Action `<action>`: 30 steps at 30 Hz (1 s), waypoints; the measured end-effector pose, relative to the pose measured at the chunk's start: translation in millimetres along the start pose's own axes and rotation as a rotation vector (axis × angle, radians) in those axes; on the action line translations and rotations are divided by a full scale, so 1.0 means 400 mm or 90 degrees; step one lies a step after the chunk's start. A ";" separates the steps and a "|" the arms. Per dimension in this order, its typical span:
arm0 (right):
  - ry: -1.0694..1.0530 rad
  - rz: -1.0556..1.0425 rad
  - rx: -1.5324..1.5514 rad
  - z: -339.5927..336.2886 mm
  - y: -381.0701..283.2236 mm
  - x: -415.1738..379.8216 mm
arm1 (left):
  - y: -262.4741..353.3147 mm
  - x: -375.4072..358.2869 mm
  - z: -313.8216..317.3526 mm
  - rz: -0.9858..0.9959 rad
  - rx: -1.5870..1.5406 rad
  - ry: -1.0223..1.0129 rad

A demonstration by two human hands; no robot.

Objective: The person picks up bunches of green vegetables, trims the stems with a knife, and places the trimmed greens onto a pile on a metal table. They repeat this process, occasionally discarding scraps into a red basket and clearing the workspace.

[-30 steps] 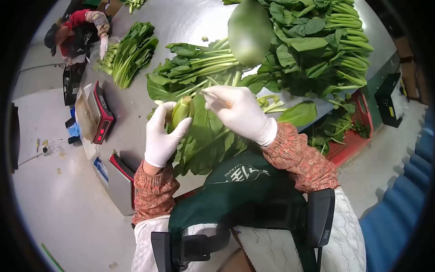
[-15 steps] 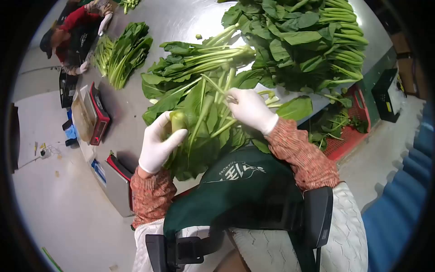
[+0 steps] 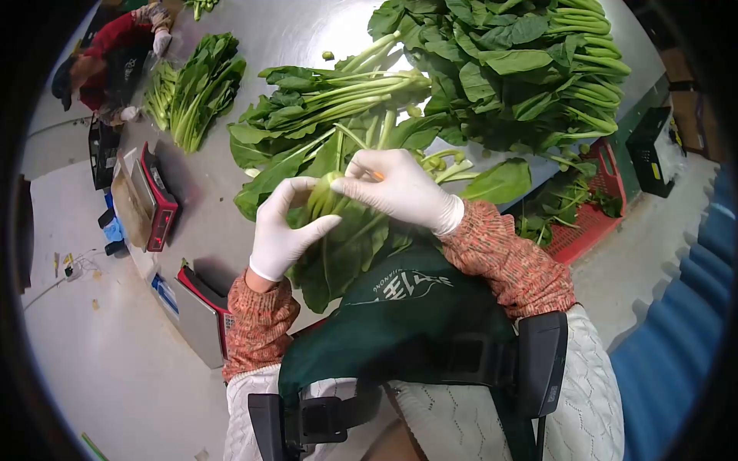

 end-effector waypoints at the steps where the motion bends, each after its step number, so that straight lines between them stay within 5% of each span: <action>1: 0.001 0.011 0.030 0.004 -0.003 -0.005 | -0.009 0.001 0.006 -0.018 -0.040 0.002; 7: -0.020 -0.133 -0.054 0.002 -0.050 -0.013 | -0.048 0.008 0.026 -0.077 -0.209 -0.060; 12: -0.040 -0.211 -0.321 0.003 -0.034 -0.020 | -0.009 0.003 0.014 0.061 0.057 0.020; 15: -0.095 -0.143 -0.270 0.001 -0.028 -0.022 | 0.025 -0.009 -0.008 0.158 0.204 0.062; 20: -0.164 -0.027 -0.273 -0.051 0.029 -0.024 | 0.006 -0.021 -0.164 0.116 0.308 0.262; 21: -0.097 -0.121 -0.451 -0.076 0.008 -0.014 | -0.011 -0.032 -0.206 0.070 0.244 0.265; 22: -0.070 -0.054 -0.570 -0.114 -0.004 -0.007 | -0.026 -0.051 -0.235 0.022 0.181 0.265; 23: 0.048 -0.075 -0.612 -0.147 -0.007 0.014 | -0.055 -0.065 -0.240 -0.067 -0.005 0.243; 25: 0.246 -0.133 -0.598 -0.201 0.003 0.077 | -0.040 -0.068 -0.220 -0.055 -0.028 0.229; 30: 0.317 -0.007 -0.720 -0.250 0.084 0.197 | -0.023 -0.064 -0.139 -0.107 -0.078 0.182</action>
Point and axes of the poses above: each hand's wrist, its own x-axis towards the middle knuckle, its own z-axis out of the palm, y = z × x, the point moved 4 cm from there along x, towards the middle knuckle, and after that the axes turned 9 degrees about -z, right-handed, at the moved point
